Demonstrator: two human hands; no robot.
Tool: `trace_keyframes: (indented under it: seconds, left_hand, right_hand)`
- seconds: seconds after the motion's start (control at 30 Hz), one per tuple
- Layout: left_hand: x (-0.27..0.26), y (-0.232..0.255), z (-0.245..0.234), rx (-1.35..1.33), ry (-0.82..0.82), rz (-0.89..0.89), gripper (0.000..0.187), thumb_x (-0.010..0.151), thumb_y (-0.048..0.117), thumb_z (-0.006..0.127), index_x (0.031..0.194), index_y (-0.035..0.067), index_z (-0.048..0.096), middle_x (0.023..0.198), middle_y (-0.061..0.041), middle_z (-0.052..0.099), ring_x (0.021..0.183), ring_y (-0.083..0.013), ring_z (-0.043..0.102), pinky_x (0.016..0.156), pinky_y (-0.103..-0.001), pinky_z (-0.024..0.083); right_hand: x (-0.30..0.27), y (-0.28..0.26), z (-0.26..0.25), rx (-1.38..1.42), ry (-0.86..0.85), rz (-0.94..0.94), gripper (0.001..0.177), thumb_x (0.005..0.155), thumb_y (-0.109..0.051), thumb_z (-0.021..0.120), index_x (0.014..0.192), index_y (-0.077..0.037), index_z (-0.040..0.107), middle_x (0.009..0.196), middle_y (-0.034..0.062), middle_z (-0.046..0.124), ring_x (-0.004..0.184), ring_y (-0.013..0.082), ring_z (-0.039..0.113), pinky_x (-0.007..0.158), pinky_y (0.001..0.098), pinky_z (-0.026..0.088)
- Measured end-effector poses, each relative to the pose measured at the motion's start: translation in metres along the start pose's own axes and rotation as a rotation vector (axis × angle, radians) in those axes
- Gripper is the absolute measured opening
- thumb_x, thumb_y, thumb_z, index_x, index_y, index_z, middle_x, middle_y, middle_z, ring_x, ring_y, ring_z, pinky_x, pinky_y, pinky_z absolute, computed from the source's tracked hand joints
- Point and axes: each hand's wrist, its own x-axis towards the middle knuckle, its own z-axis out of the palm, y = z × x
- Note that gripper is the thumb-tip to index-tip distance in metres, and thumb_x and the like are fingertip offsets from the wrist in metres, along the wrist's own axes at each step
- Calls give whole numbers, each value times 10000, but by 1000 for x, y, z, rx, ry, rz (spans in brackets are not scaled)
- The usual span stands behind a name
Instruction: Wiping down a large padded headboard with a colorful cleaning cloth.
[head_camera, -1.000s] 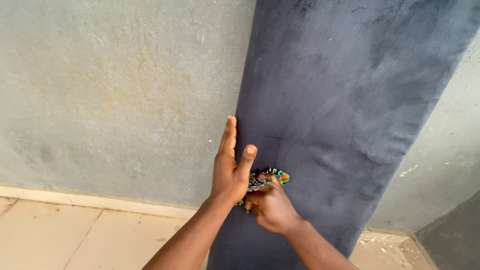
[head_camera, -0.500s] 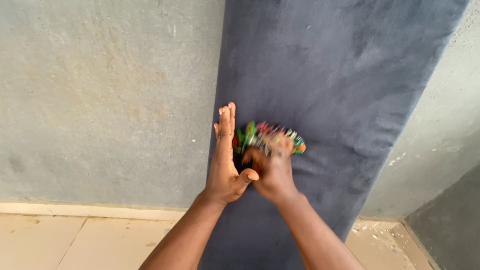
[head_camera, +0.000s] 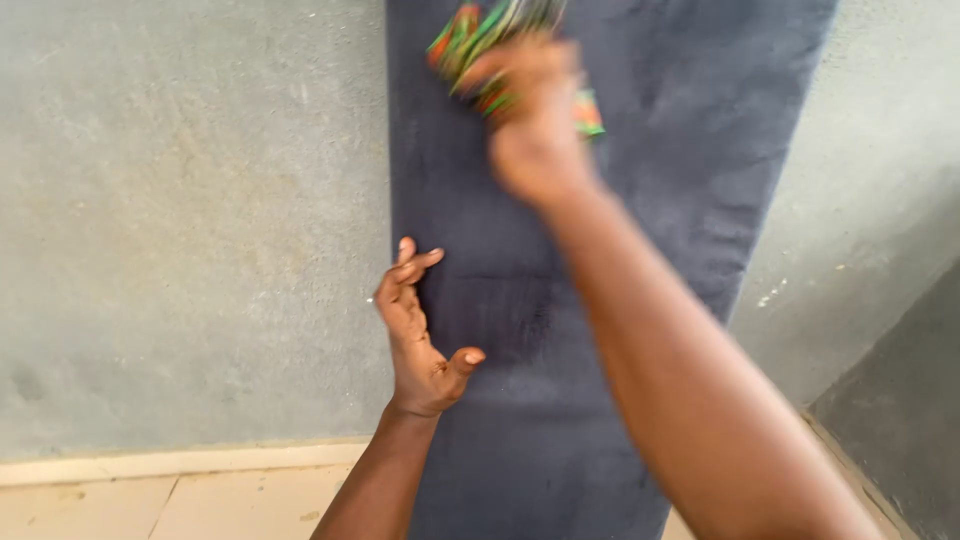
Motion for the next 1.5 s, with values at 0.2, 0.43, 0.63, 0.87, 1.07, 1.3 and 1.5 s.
trace_keyframes:
  seconds: [0.2, 0.43, 0.63, 0.87, 1.07, 1.3, 1.5]
  left_hand:
    - [-15, 21, -10, -175, 372, -81, 966, 897, 720, 726, 1456, 75, 274, 1423, -142, 451, 1448, -319, 449, 1305, -531, 313]
    - [5, 59, -14, -9, 256, -111, 939, 973, 780, 537, 1490, 28, 316, 1471, -164, 472, 1437, -302, 449, 1266, -481, 301]
    - [41, 59, 19, 74, 30, -16, 988, 980, 814, 388, 1527, -7, 449, 1613, -182, 493, 1610, -336, 360, 1402, -548, 153]
    - [31, 37, 20, 469, -299, -70, 1048, 922, 821, 335, 1593, 16, 336, 1697, -203, 282, 1609, -429, 149, 1282, -598, 92]
    - [25, 36, 9, 595, -463, -82, 1055, 875, 831, 324, 1622, 86, 295, 1726, -210, 126, 1598, -438, 48, 1252, -618, 68]
    - [10, 23, 41, 705, -417, -164, 1040, 826, 850, 281, 1631, 191, 293, 1727, -227, -34, 1582, -443, -104, 1209, -659, -66]
    - [5, 16, 35, 748, -493, -147, 1045, 812, 885, 272, 1639, 246, 252, 1722, -213, -51, 1581, -423, -115, 1215, -646, -67]
  right_hand:
    - [-118, -86, 5, 122, -375, 74, 197, 765, -15, 624, 898, -82, 752, 1099, 134, 690, 1073, 368, 581, 896, 503, 413]
    - [-163, -94, -41, 392, -948, -9, 51, 724, -110, 677, 682, -125, 701, 801, 58, 678, 1010, 303, 617, 929, 468, 437]
    - [-67, -45, -65, 76, -252, 205, 204, 721, 44, 551, 801, -86, 687, 931, 79, 706, 988, 315, 606, 899, 453, 451]
    - [-217, -83, -51, -96, -340, 261, 184, 724, -27, 666, 880, -87, 745, 1074, 153, 676, 1059, 371, 541, 857, 516, 415]
    - [-244, -66, -88, 350, -492, 614, 306, 660, 25, 449, 683, -80, 736, 973, 125, 655, 1032, 302, 569, 910, 438, 428]
    - [-119, -9, -97, -144, 76, 373, 167, 755, 55, 626, 875, -32, 702, 995, 90, 670, 1030, 273, 579, 921, 402, 453]
    - [-240, -45, -81, 51, -265, 533, 284, 589, 142, 531, 722, -69, 668, 1036, 120, 654, 1039, 316, 565, 853, 428, 443]
